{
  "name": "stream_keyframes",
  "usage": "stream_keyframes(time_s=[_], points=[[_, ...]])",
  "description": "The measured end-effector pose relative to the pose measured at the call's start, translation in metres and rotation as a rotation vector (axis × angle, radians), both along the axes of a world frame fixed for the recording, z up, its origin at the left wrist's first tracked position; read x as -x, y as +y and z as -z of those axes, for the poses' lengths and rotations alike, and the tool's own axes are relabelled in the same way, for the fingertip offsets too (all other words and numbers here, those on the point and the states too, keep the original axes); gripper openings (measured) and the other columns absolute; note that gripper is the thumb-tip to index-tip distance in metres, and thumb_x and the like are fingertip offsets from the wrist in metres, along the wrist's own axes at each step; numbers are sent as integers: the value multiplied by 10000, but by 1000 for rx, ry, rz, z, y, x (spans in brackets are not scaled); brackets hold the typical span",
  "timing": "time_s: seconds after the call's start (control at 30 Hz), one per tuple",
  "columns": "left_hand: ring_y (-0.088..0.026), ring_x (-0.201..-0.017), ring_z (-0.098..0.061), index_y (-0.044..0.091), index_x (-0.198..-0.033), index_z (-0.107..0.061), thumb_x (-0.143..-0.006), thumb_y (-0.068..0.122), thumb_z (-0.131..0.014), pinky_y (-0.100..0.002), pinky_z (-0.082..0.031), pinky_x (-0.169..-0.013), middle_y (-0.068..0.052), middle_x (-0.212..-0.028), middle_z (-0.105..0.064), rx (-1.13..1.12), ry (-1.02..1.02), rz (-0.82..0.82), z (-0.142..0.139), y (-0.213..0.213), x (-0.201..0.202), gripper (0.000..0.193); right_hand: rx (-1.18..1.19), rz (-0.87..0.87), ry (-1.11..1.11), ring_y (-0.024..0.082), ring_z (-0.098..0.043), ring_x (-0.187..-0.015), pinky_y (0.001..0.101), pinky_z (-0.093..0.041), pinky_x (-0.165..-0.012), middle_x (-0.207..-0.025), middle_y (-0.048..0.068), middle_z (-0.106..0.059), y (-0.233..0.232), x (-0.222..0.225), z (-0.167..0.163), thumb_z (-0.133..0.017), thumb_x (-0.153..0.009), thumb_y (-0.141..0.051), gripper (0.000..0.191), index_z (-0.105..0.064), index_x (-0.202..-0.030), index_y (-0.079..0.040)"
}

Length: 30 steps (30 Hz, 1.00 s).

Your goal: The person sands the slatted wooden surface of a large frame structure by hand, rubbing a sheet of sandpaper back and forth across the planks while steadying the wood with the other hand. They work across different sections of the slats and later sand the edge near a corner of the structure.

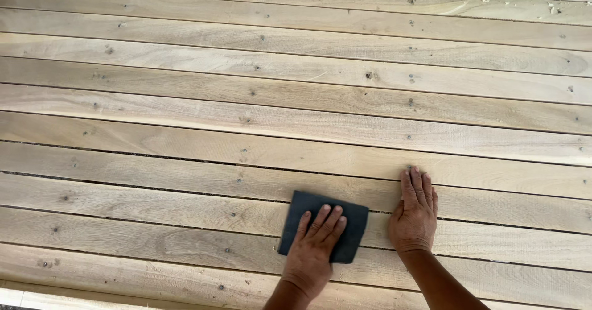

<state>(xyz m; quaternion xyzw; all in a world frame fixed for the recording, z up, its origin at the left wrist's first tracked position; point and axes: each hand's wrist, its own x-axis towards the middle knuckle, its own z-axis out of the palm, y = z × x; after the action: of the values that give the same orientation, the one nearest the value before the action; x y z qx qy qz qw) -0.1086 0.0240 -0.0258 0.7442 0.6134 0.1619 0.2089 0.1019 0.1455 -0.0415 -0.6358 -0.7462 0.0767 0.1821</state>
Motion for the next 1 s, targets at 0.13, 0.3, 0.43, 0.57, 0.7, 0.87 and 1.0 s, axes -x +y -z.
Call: stream_keyframes(time_s=[0.13, 0.3, 0.43, 0.57, 0.7, 0.87, 1.0], points=[[-233, -1548, -195, 137, -1534, -432, -759, 45, -631, -514, -91, -1251, -30, -1658, -306, 39, 130, -385, 14, -27, 126, 805, -27, -17, 16, 299, -292, -1561, 484, -195, -1285, -1646, 102, -406, 2, -2, 3, -410, -985, -9, 557, -477, -1533, -82], [-295, -1580, -188, 87, -1528, -426, -861, 54, -608, -559, -111, -1251, -99, -1676, -305, -11, 190, -840, 9, -16, 145, 693, -24, 7, 64, 302, -312, -1563, 478, -221, -1293, -1631, 102, -439, 7, -6, 3, -419, -1011, 7, 492, -543, -1479, -83], [-299, -1567, -147, 56, -1526, -386, -786, 33, -582, -563, -66, -1253, -102, -1675, -244, 55, 34, -454, 5, -4, 31, 766, -17, 15, 82, 305, -324, -1569, 476, -229, -1303, -1631, 100, -453, 5, -5, -1, -417, -1025, 11, 481, -550, -1477, -88], [-258, -1579, -89, 65, -1552, -367, -856, 41, -534, -519, -23, -1258, -73, -1703, -203, 88, 44, 3, 12, 2, -4, 716, -37, -5, 29, 313, -326, -1549, 479, -224, -1287, -1624, 119, -445, -11, -8, 0, -432, -1012, -10, 495, -527, -1491, -86], [-214, -1554, -126, 152, -1560, -351, -906, 129, -549, -508, -49, -1254, -13, -1681, -221, 9, 163, -101, 17, -11, 91, 684, -43, -6, -16, 298, -320, -1555, 468, -218, -1295, -1620, 104, -444, -30, -12, 0, -432, -998, -28, 528, -502, -1517, -92], [-232, -1588, -162, 146, -1552, -409, -929, 121, -552, -535, -118, -1280, -30, -1695, -266, 62, 233, -741, 17, -40, 223, 640, -29, 100, -43, 317, -304, -1573, 475, -219, -1305, -1640, 130, -422, -43, -6, 4, -400, -1028, -49, 514, -475, -1537, -63], [-327, -1568, -139, 31, -1542, -379, -861, 51, -568, -595, -76, -1234, -140, -1675, -241, 10, 166, -730, 18, -28, 155, 707, -26, 164, -45, 358, -280, -1569, 516, -202, -1280, -1657, 165, -384, -52, 10, 7, -396, -1030, -56, 527, -452, -1554, -44]])
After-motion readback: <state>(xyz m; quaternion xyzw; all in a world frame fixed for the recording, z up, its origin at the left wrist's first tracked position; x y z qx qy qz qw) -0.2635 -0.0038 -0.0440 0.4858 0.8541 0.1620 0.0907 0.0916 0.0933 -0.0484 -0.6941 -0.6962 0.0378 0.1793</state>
